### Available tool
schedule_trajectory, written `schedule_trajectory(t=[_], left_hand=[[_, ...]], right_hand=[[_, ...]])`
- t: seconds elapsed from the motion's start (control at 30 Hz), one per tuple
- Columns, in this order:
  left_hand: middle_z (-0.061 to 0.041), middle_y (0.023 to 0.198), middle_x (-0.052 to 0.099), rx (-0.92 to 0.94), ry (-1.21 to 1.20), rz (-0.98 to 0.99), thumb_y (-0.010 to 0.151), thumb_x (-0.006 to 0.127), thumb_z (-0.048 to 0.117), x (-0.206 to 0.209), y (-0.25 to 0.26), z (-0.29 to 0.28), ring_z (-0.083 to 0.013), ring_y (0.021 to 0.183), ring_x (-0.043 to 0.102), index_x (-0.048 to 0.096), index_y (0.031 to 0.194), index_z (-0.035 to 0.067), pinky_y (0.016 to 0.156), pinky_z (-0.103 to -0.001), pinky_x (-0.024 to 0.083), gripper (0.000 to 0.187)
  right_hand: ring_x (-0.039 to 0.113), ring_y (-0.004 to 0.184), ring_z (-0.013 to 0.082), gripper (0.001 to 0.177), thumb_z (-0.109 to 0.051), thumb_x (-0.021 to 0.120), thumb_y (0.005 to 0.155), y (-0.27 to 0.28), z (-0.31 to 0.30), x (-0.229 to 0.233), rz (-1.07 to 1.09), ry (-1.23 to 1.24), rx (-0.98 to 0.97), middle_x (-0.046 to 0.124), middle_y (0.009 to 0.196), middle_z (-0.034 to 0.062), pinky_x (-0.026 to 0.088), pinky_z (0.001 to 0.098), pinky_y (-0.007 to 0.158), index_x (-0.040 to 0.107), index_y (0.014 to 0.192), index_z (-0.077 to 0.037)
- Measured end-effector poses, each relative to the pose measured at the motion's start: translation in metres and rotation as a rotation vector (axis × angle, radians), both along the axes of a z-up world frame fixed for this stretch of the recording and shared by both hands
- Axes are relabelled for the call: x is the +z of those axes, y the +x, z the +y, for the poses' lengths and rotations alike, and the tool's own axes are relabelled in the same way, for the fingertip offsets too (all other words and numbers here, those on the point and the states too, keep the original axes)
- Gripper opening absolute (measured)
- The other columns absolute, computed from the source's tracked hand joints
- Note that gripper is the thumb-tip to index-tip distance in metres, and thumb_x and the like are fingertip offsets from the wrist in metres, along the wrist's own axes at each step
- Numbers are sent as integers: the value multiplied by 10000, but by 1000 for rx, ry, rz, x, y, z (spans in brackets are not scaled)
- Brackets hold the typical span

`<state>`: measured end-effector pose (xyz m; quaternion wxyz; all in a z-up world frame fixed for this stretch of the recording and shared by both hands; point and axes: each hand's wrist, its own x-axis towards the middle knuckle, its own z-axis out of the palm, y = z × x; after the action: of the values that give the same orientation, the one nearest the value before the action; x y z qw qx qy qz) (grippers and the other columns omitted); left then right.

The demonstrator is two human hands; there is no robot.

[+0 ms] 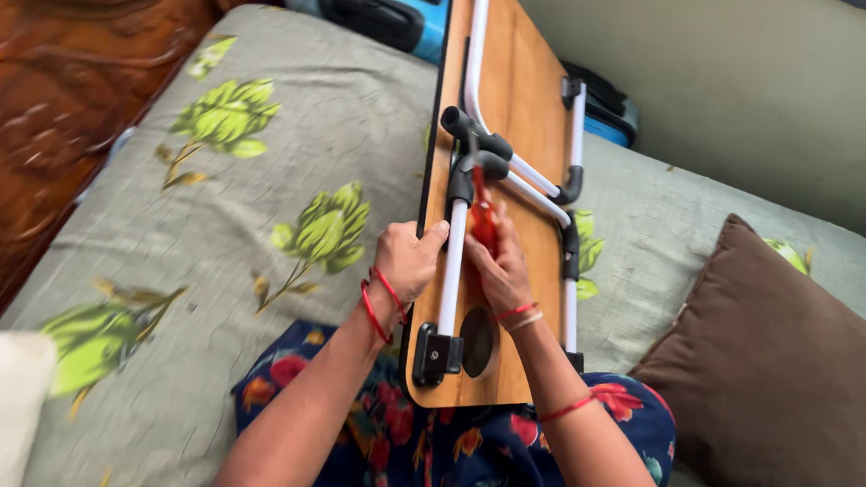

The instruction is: The person assembles a small wooden table by attaching metal legs to the tabletop using a screwdriver. They insert screws into the leg brackets and tighten them to secure the legs to the table.

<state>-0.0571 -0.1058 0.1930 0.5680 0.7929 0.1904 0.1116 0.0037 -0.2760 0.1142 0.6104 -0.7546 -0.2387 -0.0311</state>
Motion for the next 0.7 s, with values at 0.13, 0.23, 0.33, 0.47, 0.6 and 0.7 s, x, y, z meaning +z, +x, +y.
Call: schedule_trajectory(t=[0.13,0.23,0.33,0.47,0.6,0.7], left_hand=[[-161,526,543,211,-27,-136,936,713,283,3,-82,12,-126,507,490,636,703,-78,479,-401,418,437],[-98,541,605,391,-96,-198,908,726,225,-12,-127,16,-111,521,522,650,721,-60,479,-380,432,349],[-39,661,549,557,-496,-283,937,777,142,-32,-128,-7,-136,577,462,552,769,-68,499,-376,380,351],[-21,882,661,665,-950,-357,834,664,34,-61,-73,-84,-124,772,613,604,893,25,694,-309,535,85],[-55,925,640,571,-920,-283,797,703,-41,-74,-27,-171,-106,818,591,542,881,2,718,-287,529,186],[-110,889,575,453,-892,-158,835,739,-47,-65,-8,-205,-162,747,516,495,878,-65,605,-338,455,248]], right_hand=[[557,1106,110,380,-28,615,986,-33,48,11,459,422,442,592,1239,23,476,276,979,542,1358,-52],[560,1089,62,343,12,599,947,-53,71,17,551,375,644,606,1212,-24,474,232,971,561,1278,-71],[562,1064,77,359,16,632,947,-45,75,32,619,263,779,612,1185,-9,475,250,939,578,1294,-57],[587,1061,101,377,-65,686,951,-12,12,61,580,33,648,645,1226,21,495,263,921,597,1316,-33],[687,1143,121,444,-119,668,935,10,-115,102,742,75,409,697,1263,49,540,264,970,537,1346,-14],[776,1001,236,469,-146,630,990,11,-212,131,673,-94,138,773,1112,186,488,299,746,497,1401,38]])
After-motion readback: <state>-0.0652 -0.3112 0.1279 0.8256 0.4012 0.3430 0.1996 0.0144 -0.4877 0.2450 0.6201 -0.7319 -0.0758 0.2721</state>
